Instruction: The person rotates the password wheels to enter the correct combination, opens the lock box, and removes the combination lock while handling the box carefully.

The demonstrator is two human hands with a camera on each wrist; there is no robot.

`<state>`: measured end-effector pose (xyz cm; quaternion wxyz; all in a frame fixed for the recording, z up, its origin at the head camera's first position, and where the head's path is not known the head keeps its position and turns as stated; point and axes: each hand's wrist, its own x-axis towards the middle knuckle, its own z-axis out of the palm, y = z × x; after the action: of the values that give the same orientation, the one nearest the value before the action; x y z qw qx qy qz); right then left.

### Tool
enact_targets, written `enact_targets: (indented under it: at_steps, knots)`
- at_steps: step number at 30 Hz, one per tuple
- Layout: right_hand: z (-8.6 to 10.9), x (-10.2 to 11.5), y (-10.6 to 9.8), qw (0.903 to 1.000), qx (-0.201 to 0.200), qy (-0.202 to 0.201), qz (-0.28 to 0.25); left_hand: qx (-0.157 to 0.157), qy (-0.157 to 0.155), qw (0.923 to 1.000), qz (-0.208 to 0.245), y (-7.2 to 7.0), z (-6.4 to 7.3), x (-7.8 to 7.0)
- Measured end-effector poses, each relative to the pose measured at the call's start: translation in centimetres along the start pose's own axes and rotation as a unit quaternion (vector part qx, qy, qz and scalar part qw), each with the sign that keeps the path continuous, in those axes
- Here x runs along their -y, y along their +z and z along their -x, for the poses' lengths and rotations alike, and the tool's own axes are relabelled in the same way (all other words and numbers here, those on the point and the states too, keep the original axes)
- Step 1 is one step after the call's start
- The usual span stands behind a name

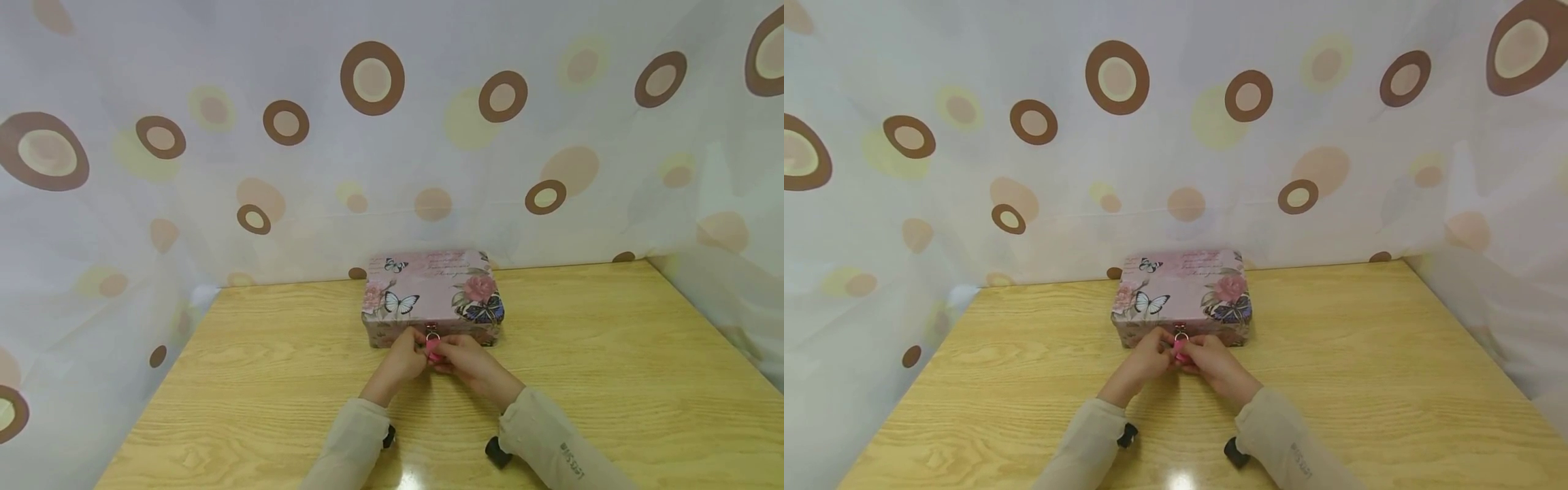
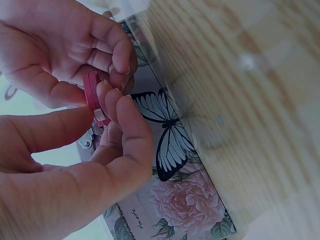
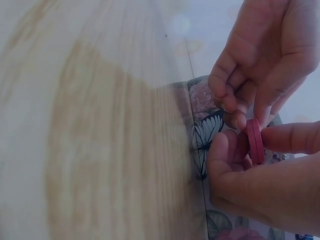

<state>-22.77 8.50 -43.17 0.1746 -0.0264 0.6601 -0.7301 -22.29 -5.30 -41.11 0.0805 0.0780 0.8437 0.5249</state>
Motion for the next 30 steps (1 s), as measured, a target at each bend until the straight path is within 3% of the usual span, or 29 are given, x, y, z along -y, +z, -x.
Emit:
enact_targets:
  at_steps: [17,30]
  knots:
    - [0.05,-0.06,-0.13,1.0,-0.002,-0.007,-0.003,0.005,-0.003,1.0,-0.007,0.09,0.09,0.02]
    - [0.16,-0.02,0.31,0.9977,-0.036,-0.008,0.057,0.002,0.005,0.9999,0.01,0.12,0.12,-0.01]
